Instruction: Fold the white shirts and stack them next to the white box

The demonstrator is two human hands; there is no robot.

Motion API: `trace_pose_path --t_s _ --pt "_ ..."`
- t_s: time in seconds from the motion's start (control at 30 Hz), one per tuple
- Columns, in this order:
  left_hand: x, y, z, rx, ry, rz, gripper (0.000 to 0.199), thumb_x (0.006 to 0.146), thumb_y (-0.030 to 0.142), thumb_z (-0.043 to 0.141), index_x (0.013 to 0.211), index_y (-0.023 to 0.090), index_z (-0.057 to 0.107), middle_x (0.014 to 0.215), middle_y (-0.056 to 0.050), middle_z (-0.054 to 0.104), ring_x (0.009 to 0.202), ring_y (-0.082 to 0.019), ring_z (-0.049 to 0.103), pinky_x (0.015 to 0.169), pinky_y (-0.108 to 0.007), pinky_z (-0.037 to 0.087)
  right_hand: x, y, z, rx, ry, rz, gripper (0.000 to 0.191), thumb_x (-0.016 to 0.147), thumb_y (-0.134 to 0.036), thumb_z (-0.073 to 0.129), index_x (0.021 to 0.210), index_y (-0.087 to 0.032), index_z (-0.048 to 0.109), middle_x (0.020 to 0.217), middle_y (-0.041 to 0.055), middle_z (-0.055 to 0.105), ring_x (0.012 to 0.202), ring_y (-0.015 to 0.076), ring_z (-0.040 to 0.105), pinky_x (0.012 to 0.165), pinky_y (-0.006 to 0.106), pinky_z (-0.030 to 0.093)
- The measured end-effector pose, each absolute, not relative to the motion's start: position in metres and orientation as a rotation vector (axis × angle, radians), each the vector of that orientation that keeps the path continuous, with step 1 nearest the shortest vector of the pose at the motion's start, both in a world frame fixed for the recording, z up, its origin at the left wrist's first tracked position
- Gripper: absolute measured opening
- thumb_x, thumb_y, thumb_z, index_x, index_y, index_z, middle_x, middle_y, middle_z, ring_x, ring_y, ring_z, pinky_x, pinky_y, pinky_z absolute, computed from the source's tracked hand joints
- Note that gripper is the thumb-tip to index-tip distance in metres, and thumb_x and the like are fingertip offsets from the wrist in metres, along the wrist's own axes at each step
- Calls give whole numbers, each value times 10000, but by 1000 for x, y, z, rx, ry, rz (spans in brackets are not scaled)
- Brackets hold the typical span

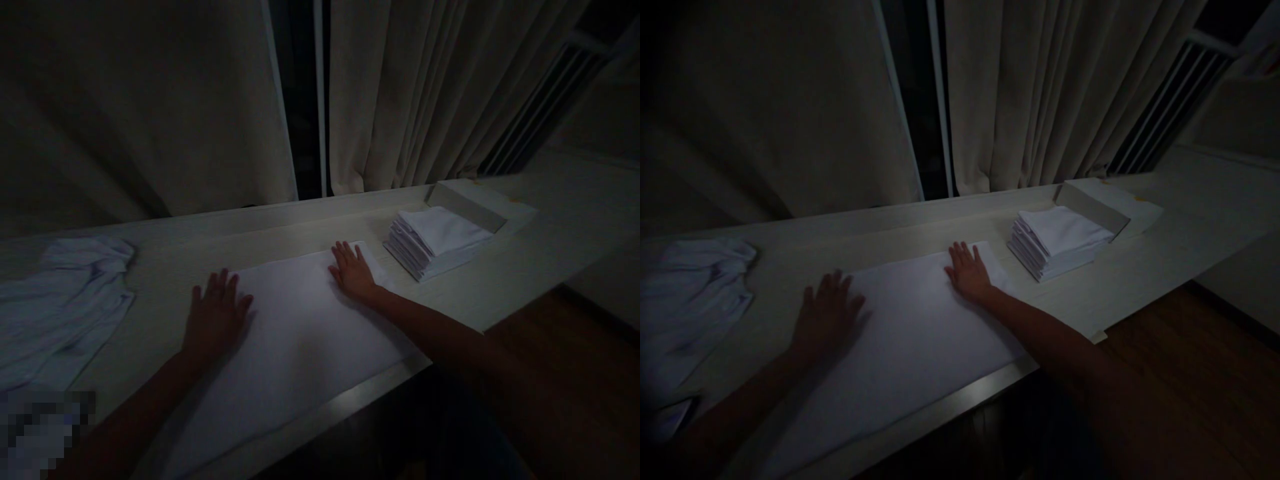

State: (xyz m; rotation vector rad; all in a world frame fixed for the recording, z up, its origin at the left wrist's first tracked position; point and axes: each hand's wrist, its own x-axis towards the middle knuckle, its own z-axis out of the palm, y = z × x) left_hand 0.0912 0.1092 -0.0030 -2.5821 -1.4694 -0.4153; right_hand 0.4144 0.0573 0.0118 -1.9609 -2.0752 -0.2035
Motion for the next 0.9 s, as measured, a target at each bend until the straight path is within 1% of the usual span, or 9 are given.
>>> trace_pose_path --t_s 0.07,0.1,0.17,0.23,0.33,0.53,0.63,0.77,0.9 --pt "112 59 -10 -2729 -1266 -317 640 941 488 216 1476 137 218 1585 -113 175 1461 -267 110 1173 -516 85 360 20 3 -1822 -2228 -92 630 988 -486 143 1501 -128 219 1581 88 123 1456 230 -8 1179 462 15" --pt "118 35 -16 -2809 -1154 -245 638 933 503 240 1489 192 202 1587 -74 180 1463 -258 108 1177 -515 79 335 -1 -3 -1752 -2307 -24 635 983 -494 173 1506 -135 207 1581 85 114 1456 232 -15 1183 459 33" --pt "119 -3 -30 -2833 -1132 -215 662 917 538 271 1499 236 177 1588 -57 168 1464 -271 100 1171 -536 88 303 -40 -14 -1665 -2404 91 610 983 -461 219 1520 -178 160 1580 51 114 1455 221 -18 1187 466 52" --pt "107 -24 -39 -2826 -1177 -192 675 902 574 290 1499 282 172 1588 -38 166 1461 -283 112 1161 -557 111 302 -69 -19 -1720 -2361 184 625 971 -515 265 1517 -223 183 1575 42 136 1455 249 18 1179 502 77" --pt "76 -30 -41 -2759 -1299 -170 665 893 596 290 1491 320 193 1584 -17 178 1458 -290 125 1152 -569 132 356 -93 -14 -1910 -2188 245 652 958 -585 266 1505 -230 239 1568 61 174 1449 276 77 1162 526 99" --pt "32 -32 -40 -2654 -1453 -152 697 867 618 303 1473 275 281 1571 -44 218 1453 -302 127 1143 -548 177 479 -128 -8 -2130 -2004 153 658 962 -595 229 1505 -222 246 1567 81 179 1449 260 90 1154 502 110" --pt "30 -37 -40 -2612 -1512 -136 694 861 621 287 1468 284 294 1569 -41 225 1451 -309 134 1132 -562 189 489 -137 -13 -2134 -1991 127 672 952 -620 222 1505 -239 244 1565 76 186 1448 258 98 1153 498 110" --pt "36 -40 -35 -2544 -1564 -119 702 860 629 263 1475 291 270 1581 -48 186 1450 -335 118 1112 -593 191 481 -136 -14 -2126 -1975 78 671 947 -628 218 1502 -252 252 1562 68 203 1449 277 69 1146 545 67" --pt "37 -46 -33 -2422 -1611 -159 750 843 637 271 1456 209 335 1562 -125 229 1434 -384 152 1097 -628 187 478 -139 -15 -2098 -1919 -35 643 962 -571 250 1499 -217 267 1559 86 196 1449 270 75 1154 544 44"
